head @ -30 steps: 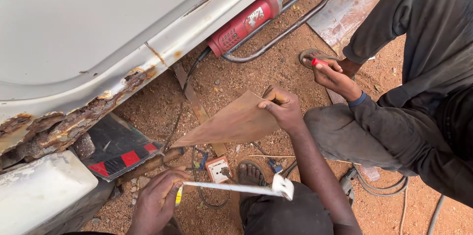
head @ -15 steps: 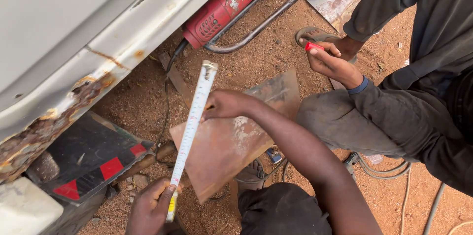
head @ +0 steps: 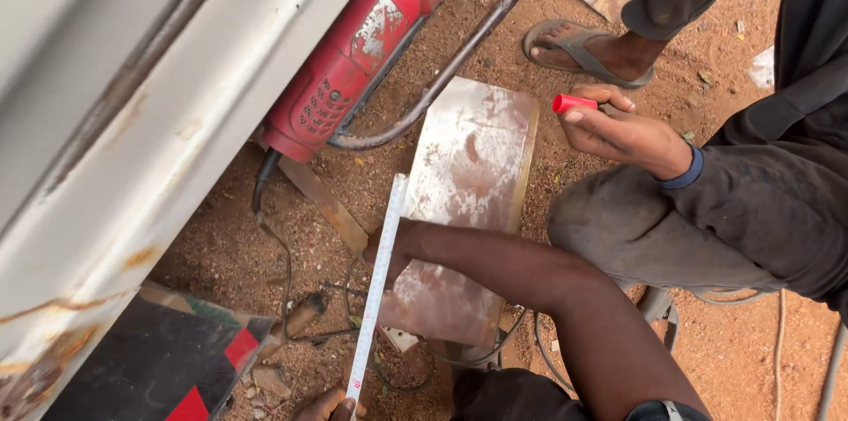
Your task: Measuring and marking a metal sheet with a tape measure and marker for vehicle repair.
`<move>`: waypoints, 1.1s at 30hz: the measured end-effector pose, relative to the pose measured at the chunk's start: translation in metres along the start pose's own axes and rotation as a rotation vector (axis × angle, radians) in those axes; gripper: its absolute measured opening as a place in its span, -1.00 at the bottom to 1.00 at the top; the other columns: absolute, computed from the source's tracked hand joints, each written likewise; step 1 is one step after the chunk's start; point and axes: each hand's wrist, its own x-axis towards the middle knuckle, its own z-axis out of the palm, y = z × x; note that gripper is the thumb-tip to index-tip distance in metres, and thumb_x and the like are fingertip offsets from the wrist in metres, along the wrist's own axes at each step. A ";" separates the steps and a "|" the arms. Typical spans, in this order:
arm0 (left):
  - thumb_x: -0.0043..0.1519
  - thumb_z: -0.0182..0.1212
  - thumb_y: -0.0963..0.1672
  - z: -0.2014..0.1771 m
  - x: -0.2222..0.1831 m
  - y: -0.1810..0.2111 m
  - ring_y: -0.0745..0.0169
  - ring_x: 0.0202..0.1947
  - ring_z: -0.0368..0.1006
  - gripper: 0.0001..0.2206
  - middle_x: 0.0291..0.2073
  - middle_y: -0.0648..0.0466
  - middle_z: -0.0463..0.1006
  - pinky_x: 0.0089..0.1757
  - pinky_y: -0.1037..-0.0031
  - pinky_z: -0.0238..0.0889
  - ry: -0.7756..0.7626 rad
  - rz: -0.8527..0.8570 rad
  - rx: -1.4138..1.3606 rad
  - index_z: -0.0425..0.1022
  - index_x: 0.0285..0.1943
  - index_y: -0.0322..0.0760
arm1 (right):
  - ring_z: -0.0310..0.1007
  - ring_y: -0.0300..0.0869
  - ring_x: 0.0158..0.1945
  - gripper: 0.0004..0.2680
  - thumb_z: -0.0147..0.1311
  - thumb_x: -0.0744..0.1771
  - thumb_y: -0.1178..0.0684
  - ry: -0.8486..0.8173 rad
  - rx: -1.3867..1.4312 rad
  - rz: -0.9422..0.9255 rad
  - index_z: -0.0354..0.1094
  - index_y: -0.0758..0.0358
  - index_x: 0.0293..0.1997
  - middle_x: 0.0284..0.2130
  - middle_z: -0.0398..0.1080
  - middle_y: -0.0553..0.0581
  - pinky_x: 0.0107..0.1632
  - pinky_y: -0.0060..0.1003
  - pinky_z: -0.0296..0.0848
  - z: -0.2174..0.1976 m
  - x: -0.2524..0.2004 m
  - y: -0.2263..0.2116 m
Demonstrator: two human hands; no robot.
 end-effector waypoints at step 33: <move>0.32 0.08 -0.04 -0.007 -0.078 0.148 0.36 -0.38 0.68 -0.75 -0.47 0.06 0.75 -0.11 0.41 0.42 0.063 -0.286 0.011 0.68 -0.19 -0.14 | 0.32 -0.19 -0.32 -0.66 0.26 0.30 0.07 1.078 0.377 0.929 0.27 0.26 0.16 -0.14 0.27 0.17 -0.30 -0.23 0.47 0.179 -0.190 0.004</move>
